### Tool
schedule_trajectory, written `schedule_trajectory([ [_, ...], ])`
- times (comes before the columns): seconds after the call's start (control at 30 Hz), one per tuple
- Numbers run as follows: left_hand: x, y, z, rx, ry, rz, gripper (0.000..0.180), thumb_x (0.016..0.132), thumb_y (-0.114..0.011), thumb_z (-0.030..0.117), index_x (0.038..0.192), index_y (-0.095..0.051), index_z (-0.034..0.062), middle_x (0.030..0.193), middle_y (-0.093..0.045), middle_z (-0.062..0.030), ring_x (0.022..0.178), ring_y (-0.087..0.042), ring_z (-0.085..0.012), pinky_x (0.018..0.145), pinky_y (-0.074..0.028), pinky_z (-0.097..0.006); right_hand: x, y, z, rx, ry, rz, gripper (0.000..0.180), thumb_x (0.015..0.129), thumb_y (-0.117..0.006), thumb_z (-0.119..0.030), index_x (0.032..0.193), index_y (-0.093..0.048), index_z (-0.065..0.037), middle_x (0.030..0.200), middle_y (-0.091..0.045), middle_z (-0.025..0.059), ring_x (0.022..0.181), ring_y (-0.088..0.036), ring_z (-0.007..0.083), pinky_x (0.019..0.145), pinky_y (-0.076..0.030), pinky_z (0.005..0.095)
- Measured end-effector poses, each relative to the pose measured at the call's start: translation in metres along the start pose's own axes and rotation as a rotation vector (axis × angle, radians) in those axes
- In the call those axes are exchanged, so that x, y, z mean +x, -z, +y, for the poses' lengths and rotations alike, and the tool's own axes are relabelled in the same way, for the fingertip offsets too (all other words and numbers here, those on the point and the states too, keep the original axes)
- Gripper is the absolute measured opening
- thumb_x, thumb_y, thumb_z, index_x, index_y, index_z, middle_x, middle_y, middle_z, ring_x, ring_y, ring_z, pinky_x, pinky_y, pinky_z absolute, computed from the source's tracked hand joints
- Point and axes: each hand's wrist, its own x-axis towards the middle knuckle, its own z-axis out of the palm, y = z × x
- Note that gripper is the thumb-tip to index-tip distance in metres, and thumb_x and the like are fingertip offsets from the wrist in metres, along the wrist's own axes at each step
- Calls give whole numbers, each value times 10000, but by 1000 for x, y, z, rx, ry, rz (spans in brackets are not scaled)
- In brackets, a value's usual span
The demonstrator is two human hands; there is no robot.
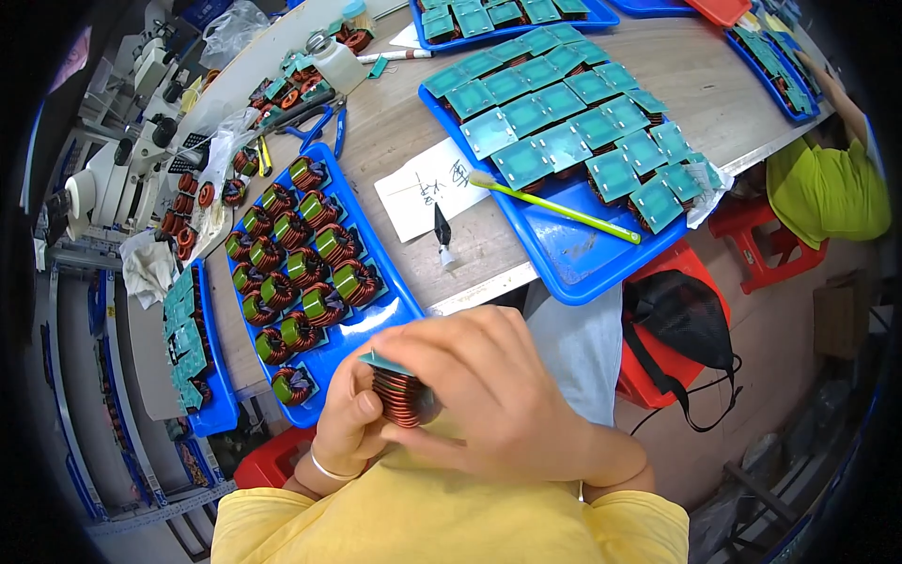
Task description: Inspecting and cleaning toroidal inductors before placing them on circuit boards at an assembly station.
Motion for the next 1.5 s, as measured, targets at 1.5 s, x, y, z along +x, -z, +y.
schedule_trajectory([
  [1.5,-49,44,15,-315,-242,-223,696,869,-538,320,1373,-191,-12,1374,-267,-278,1264,-326,-396,953,-418,-400,-53,78,133,-1023,-332,246,435,758,-584,13,1178,-521,-80,1231,-471,103,1155,-428,310,940,-336,426],
])
